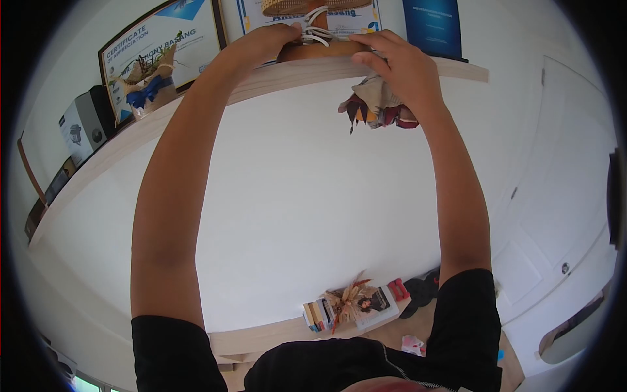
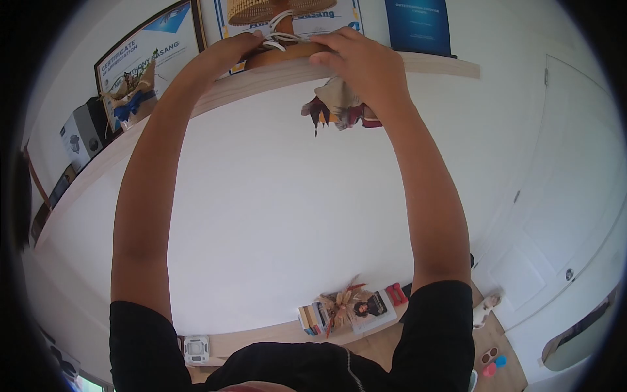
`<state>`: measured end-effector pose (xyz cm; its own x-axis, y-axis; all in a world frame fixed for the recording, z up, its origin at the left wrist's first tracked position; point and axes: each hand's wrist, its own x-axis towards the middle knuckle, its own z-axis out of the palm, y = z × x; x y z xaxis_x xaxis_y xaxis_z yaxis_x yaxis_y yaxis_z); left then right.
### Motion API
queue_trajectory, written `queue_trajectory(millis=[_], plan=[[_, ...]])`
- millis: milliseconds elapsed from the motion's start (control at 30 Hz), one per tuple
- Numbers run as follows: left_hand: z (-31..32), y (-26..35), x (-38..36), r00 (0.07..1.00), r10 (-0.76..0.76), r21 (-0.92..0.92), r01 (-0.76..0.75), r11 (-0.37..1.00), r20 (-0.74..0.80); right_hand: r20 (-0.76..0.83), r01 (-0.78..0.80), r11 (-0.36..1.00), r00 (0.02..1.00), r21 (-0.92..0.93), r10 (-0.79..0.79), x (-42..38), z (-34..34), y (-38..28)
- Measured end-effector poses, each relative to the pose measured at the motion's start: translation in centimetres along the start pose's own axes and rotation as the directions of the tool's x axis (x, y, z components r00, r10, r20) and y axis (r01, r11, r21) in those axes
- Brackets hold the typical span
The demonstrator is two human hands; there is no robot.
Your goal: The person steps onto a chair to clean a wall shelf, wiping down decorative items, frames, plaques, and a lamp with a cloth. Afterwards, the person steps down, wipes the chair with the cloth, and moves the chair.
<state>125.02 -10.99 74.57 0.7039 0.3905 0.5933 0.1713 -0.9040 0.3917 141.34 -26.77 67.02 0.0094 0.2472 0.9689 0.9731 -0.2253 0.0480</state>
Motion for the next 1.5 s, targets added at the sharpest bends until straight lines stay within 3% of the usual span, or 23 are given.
queue_trajectory(millis=[167,233,367,433,567,633,667,733,767,833,867,933,1033,1067,1100,1133,1233,1333,1500], plan=[[1.1,1.0,0.4,1.000,0.020,0.048,-0.019,0.999,-0.015,0.018,0.004,0.994,1.000,-0.110,-0.002,0.2,-0.4,1.3],[1.7,2.0,0.9,0.996,0.083,0.214,-0.088,0.973,0.029,0.046,-0.047,0.994,0.998,-0.099,0.052,-0.1,-1.0,2.4],[3.9,3.8,2.9,0.997,0.048,0.175,-0.059,0.983,0.066,0.027,-0.078,0.978,0.996,-0.192,0.085,-0.4,-1.8,4.8],[4.8,4.5,3.9,0.978,0.185,0.366,-0.209,0.907,0.101,0.069,-0.136,0.978,0.986,-0.160,0.149,-0.5,-2.7,5.7],[6.5,5.5,5.2,0.985,0.138,0.390,-0.166,0.906,0.100,0.089,-0.158,0.973,0.981,-0.169,0.175,-0.5,-3.2,7.9],[7.0,5.7,5.7,0.941,0.292,0.563,-0.337,0.754,0.172,0.146,-0.194,0.963,0.964,-0.185,0.222,-0.3,-3.3,8.8],[7.3,6.0,5.9,0.939,0.295,0.560,-0.342,0.755,0.175,0.146,-0.197,0.962,0.963,-0.189,0.226,-0.2,-3.2,9.1],[7.9,6.7,6.4,0.985,0.116,0.373,-0.155,0.915,0.125,0.155,-0.200,0.954,0.959,-0.225,0.238,0.0,-3.1,9.8],[8.3,5.9,7.6,0.985,0.117,0.372,-0.157,0.915,0.128,0.155,-0.202,0.953,0.958,-0.227,0.240,0.1,-3.0,10.2],[9.0,3.8,10.6,0.922,0.339,0.555,-0.383,0.738,0.186,0.171,-0.225,0.941,0.947,-0.253,0.273,0.3,-2.6,11.1],[9.5,2.5,12.5,0.920,0.342,0.552,-0.389,0.738,0.191,0.171,-0.230,0.939,0.945,-0.257,0.278,0.3,-2.1,11.8],[10.4,0.3,15.7,0.775,0.584,0.750,-0.532,0.394,0.242,0.102,-0.150,0.960,0.979,-0.236,0.178,0.2,-1.3,13.1],[10.7,-0.6,16.9,0.697,0.683,0.788,-0.539,0.297,0.219,0.074,-0.163,0.951,0.979,-0.263,0.188,-0.1,-0.8,12.8],[10.4,1.1,14.9,0.697,0.683,0.789,-0.539,0.296,0.220,0.073,-0.163,0.951,0.979,-0.262,0.188,0.1,-0.9,12.7],[9.7,4.4,10.8,0.882,0.458,0.601,-0.426,0.676,0.110,0.132,-0.201,0.946,0.962,-0.256,0.240,0.3,-1.0,12.6],[9.3,6.4,8.1,0.982,0.167,0.335,-0.188,0.923,0.090,0.186,-0.239,0.938,0.939,-0.252,0.289,0.5,-1.2,12.6],[9.3,5.3,8.0,0.967,0.242,0.242,-0.256,0.936,0.084,0.239,-0.262,0.940,0.919,-0.220,0.313,0.8,-0.6,12.7],[9.9,4.9,8.7,0.958,0.285,0.303,-0.268,0.915,-0.013,0.281,-0.306,0.930,0.891,-0.205,0.355,0.8,-0.5,12.4],[9.9,4.7,8.9,0.965,0.263,0.236,-0.256,0.937,0.002,0.216,-0.275,0.951,0.929,-0.143,0.301,0.0,-0.3,12.4]])
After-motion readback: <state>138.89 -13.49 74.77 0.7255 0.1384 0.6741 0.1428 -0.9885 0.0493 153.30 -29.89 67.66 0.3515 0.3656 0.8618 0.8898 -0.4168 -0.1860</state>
